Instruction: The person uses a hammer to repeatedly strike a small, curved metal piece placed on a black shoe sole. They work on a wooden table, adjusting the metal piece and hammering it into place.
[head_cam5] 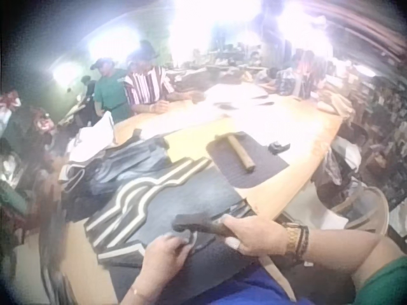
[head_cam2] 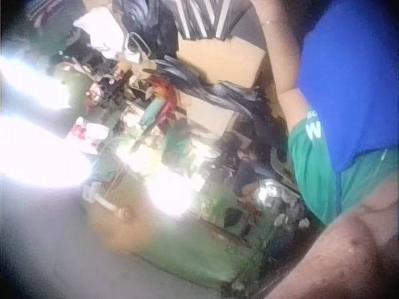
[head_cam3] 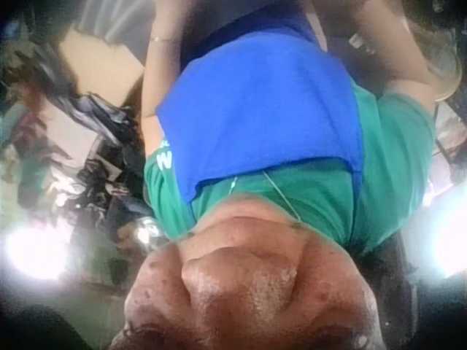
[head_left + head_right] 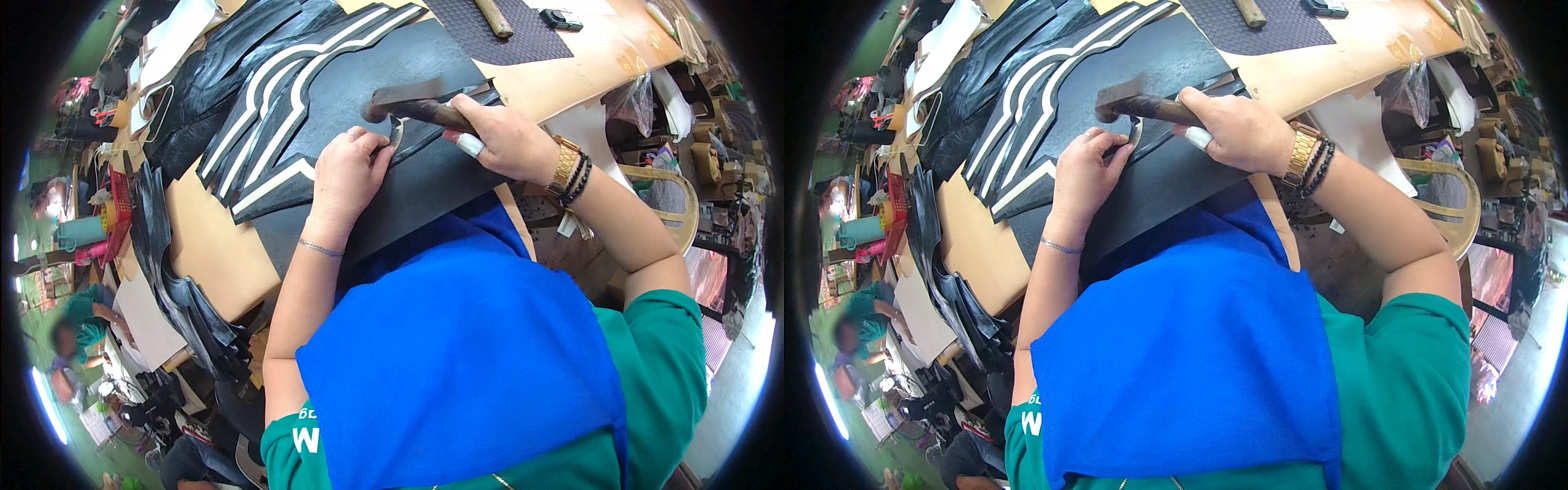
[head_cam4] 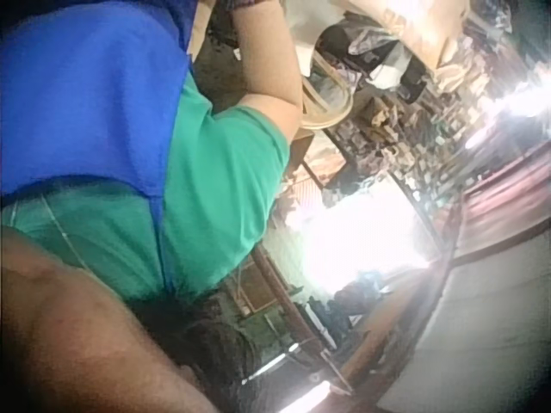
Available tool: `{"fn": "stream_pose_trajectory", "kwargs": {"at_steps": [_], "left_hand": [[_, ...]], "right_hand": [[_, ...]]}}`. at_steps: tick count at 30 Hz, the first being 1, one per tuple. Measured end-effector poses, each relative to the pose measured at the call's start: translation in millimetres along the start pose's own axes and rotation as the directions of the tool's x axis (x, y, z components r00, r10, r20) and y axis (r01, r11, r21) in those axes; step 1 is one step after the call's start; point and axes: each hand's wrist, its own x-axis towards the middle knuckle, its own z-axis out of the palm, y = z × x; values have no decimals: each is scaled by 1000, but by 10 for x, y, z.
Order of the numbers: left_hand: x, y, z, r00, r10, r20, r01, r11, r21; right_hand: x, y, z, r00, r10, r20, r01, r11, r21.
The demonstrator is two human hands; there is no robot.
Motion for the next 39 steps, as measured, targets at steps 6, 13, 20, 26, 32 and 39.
{"fn": "stream_pose_trajectory", "kwargs": {"at_steps": [6, 13, 20, 26, 32, 39], "left_hand": [[-42, -33, 40, 998, 48, -37, -47, 999, 27], [-87, -91, -74, 996, -71, 59, 76, 993, -91], [-167, -56, -39, 982, 189, -12, -178, 946, 270], [-125, -95, -264, 959, -187, 212, 222, 963, -153], [-282, -130, -165, 992, 118, 35, -122, 974, 189], [-268, -250, -334, 954, -108, 279, 124, 992, -40]], "right_hand": [[-22, 5, 15, 999, 42, 9, -42, 996, -84], [10, -50, -93, 991, 104, 85, -90, 984, -153], [3, -165, -99, 987, 93, 135, -72, 986, -152], [-22, -43, -26, 982, 107, 155, -83, 985, -154], [-18, -194, -44, 994, 46, 99, -35, 994, -107], [-9, -151, 1, 995, 18, 97, -11, 997, -75]]}}
